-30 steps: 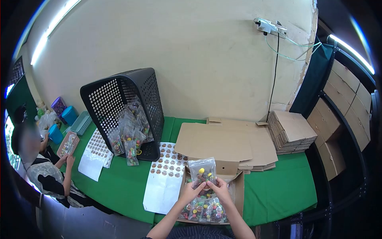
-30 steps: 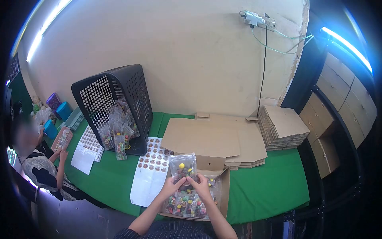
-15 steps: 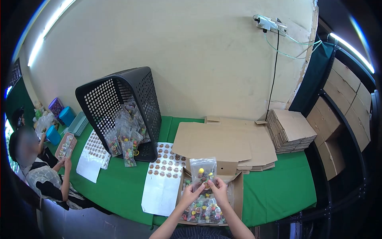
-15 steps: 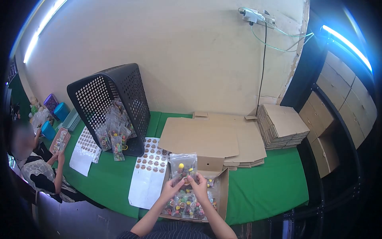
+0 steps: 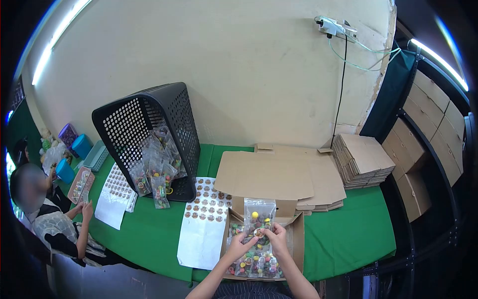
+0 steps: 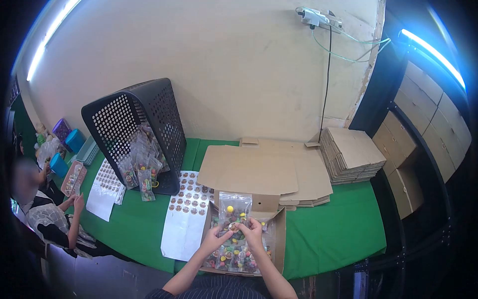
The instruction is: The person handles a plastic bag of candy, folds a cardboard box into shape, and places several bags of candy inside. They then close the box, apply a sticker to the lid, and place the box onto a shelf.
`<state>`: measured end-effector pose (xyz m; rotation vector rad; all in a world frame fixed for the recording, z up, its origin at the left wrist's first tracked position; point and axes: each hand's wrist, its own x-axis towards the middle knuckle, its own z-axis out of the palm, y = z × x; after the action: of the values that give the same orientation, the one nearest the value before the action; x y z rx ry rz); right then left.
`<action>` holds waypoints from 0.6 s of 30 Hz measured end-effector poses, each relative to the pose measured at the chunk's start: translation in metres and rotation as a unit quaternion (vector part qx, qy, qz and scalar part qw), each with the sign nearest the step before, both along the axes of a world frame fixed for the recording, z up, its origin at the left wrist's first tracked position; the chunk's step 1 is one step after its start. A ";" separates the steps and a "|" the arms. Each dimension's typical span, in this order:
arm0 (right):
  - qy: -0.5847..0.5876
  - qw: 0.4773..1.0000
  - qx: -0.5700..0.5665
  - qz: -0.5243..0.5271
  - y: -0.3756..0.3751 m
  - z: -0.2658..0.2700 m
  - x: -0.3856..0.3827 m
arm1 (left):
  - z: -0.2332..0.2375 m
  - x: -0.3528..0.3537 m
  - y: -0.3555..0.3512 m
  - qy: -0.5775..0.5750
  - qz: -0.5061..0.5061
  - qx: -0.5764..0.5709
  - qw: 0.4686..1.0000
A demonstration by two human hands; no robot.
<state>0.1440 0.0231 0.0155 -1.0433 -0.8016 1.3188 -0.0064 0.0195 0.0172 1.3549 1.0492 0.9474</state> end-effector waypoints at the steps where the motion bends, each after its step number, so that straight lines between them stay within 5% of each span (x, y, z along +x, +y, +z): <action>1: -0.004 1.000 -0.003 0.008 -0.001 -0.002 0.000 | -0.002 -0.002 0.000 0.013 0.003 0.007 1.000; 4: -0.015 0.999 0.003 0.045 -0.004 0.002 -0.003 | 0.014 -0.011 0.002 0.041 -0.016 -0.149 0.988; 7: -0.013 0.998 0.010 0.053 -0.013 0.012 -0.013 | -0.006 -0.009 0.004 0.034 0.048 -0.034 0.998; 18: -0.042 0.995 0.006 0.092 -0.020 0.000 -0.005 | -0.009 -0.010 -0.007 0.038 0.048 -0.043 0.997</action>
<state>0.1393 0.0028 0.0152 -1.0400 -0.9868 1.4314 -0.0160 0.0128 0.0084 1.2873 1.2081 0.9160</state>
